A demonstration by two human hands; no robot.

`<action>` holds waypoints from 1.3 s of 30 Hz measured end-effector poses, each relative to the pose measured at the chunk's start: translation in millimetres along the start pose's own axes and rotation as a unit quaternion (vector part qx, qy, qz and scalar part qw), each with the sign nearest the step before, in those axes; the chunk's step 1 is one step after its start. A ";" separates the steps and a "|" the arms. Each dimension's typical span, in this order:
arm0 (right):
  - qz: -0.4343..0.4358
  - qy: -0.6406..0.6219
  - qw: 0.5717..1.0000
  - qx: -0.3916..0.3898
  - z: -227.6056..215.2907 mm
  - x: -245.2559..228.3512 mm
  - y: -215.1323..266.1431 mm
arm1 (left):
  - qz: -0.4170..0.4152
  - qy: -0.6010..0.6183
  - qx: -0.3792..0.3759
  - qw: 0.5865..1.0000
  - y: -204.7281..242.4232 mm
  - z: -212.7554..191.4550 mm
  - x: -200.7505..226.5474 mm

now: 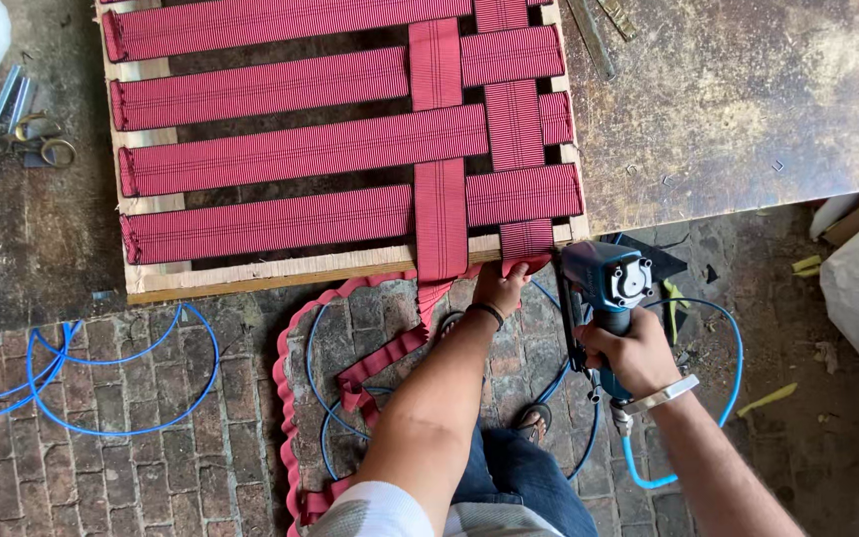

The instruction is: The person weaves red fabric straps through a wooden frame in an over-under pattern and secures them with a pneumatic nail gun. They repeatedly pull, align, and staple the straps to build a woven surface.

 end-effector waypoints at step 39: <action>0.033 0.044 0.998 0.017 9.8 -55.5 2.2 | -0.022 0.018 -0.028 0.999 -6.2 15.7 -15.5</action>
Point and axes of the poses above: each hand's wrist, its own y-axis away from the middle knuckle, its own z-axis out of the palm, x = y × z, the point moved 4 cm from there along -y, towards the middle knuckle, and after that the axes turned 5 degrees about y, right-handed, at the moved point
